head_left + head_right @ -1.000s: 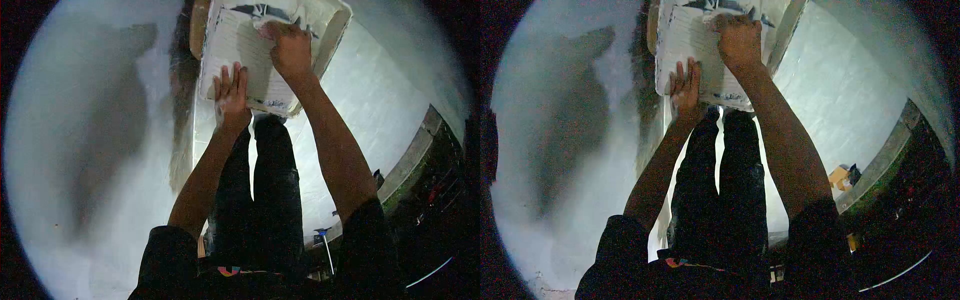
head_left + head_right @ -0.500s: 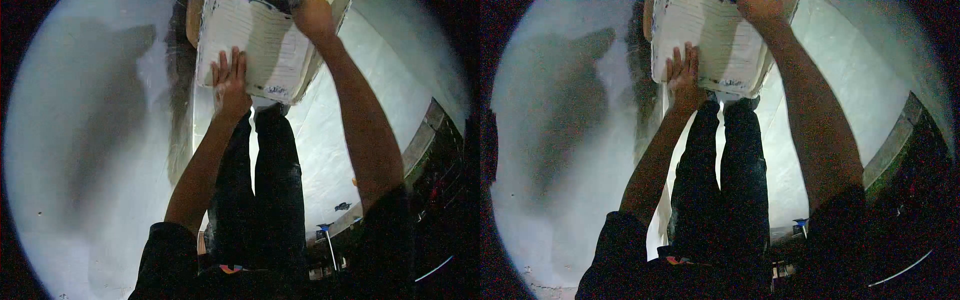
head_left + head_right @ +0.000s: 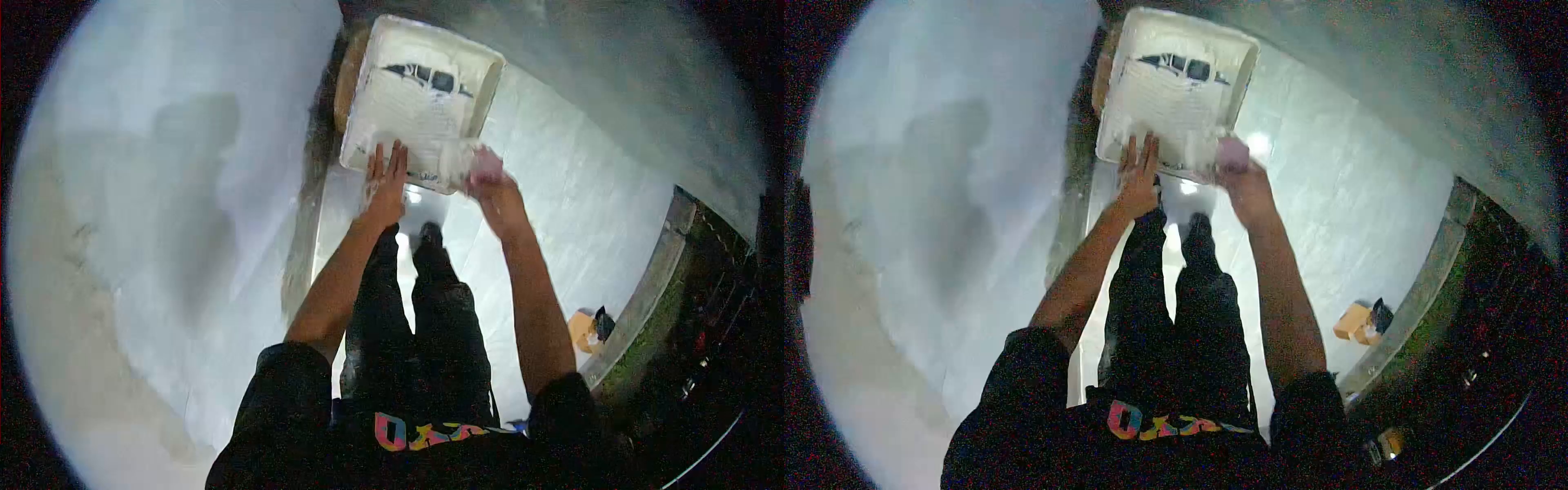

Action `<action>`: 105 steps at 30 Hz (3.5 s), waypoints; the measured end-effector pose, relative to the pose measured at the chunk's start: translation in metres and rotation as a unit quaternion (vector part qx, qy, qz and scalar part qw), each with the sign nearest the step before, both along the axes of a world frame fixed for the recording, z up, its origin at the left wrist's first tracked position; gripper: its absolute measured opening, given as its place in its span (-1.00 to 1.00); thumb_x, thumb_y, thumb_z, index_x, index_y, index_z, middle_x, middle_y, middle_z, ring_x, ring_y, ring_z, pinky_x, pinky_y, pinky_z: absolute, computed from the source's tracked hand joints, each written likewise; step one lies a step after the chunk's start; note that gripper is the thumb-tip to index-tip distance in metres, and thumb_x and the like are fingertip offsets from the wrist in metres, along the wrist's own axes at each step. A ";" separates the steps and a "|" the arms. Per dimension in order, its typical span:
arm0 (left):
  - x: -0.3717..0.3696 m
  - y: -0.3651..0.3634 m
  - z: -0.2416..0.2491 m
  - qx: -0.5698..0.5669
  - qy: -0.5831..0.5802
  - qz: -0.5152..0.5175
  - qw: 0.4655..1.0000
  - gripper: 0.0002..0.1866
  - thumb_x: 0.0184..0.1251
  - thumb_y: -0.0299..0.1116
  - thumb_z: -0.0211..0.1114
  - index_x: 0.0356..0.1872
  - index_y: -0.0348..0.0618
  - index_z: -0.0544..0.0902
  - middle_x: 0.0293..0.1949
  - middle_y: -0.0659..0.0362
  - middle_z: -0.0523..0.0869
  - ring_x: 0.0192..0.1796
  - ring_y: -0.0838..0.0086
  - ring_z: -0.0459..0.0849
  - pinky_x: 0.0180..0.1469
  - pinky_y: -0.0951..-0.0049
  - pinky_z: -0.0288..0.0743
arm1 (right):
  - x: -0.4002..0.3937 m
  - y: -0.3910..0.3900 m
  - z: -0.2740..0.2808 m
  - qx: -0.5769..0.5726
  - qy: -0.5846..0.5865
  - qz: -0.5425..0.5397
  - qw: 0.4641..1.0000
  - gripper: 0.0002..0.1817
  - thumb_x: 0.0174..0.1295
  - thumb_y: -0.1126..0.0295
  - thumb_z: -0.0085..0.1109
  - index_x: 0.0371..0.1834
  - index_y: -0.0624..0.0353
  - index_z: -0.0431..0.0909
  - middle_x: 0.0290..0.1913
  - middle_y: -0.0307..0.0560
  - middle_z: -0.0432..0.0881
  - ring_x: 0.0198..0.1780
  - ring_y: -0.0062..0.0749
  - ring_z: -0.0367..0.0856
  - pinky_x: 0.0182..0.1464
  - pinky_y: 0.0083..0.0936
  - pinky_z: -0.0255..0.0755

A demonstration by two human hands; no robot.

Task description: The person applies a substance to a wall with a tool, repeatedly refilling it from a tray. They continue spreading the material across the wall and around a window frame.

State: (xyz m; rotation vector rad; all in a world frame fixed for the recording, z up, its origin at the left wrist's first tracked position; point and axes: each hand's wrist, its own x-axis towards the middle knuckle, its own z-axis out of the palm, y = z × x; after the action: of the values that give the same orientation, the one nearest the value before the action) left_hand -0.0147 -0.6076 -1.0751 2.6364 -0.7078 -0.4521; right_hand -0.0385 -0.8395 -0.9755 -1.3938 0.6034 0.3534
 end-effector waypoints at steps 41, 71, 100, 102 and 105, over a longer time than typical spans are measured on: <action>-0.636 0.300 0.491 -0.034 -0.324 0.288 0.900 -0.14 0.10 -0.63 0.23 0.54 -0.19 0.20 0.55 -0.06 0.22 0.58 -0.20 0.06 0.56 -0.11 0.03 | -0.464 0.325 0.265 0.497 -0.044 0.235 0.834 -0.41 0.28 0.64 0.05 0.43 0.29 0.28 0.33 0.08 0.48 0.36 -0.04 0.47 0.43 -0.06 0.35; -0.677 0.406 0.655 0.339 -0.445 0.061 0.827 -0.47 0.29 -0.51 0.08 0.33 -0.24 0.52 0.39 0.07 0.52 0.58 0.14 0.22 0.59 -0.03 -0.01 | -0.529 0.467 0.434 0.050 -0.467 0.116 0.875 -0.57 0.37 0.63 0.00 0.27 0.16 0.57 0.18 0.07 0.66 0.16 -0.28 0.63 0.23 -0.44 0.46; -0.709 0.397 0.647 0.269 -0.480 0.106 0.829 -0.53 0.31 -0.53 0.08 0.26 -0.27 0.56 0.32 -0.01 0.59 0.51 0.06 0.33 0.56 -0.12 0.02 | -0.644 0.479 0.411 -0.019 -0.624 0.054 0.779 -0.28 -0.03 0.87 -0.12 0.26 0.16 0.57 0.27 0.08 0.61 0.36 0.02 0.50 0.40 -0.15 0.30; -0.710 0.396 0.647 0.277 -0.482 0.107 0.824 -0.53 0.32 -0.53 0.09 0.26 -0.25 0.57 0.32 -0.01 0.58 0.52 0.07 0.33 0.57 -0.10 0.01 | -0.626 0.475 0.420 0.000 -0.616 0.031 0.787 -0.28 -0.01 0.87 -0.12 0.27 0.17 0.57 0.27 0.10 0.61 0.36 0.03 0.50 0.40 -0.17 0.30; -0.709 0.397 0.647 0.282 -0.472 0.114 0.827 -0.48 0.30 -0.55 0.06 0.32 -0.19 0.55 0.34 0.03 0.57 0.53 0.10 0.31 0.59 -0.09 -0.04 | -0.590 0.483 0.438 0.001 -0.586 -0.049 0.809 -0.29 0.02 0.86 -0.14 0.29 0.18 0.55 0.28 0.14 0.59 0.35 0.05 0.50 0.41 -0.20 0.31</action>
State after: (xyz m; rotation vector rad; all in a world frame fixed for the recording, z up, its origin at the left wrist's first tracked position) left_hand -0.7238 -0.2108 -0.4285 3.3980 -0.5255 0.9466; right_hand -0.6285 -0.3566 -0.5376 -1.2866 -0.3630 -0.6006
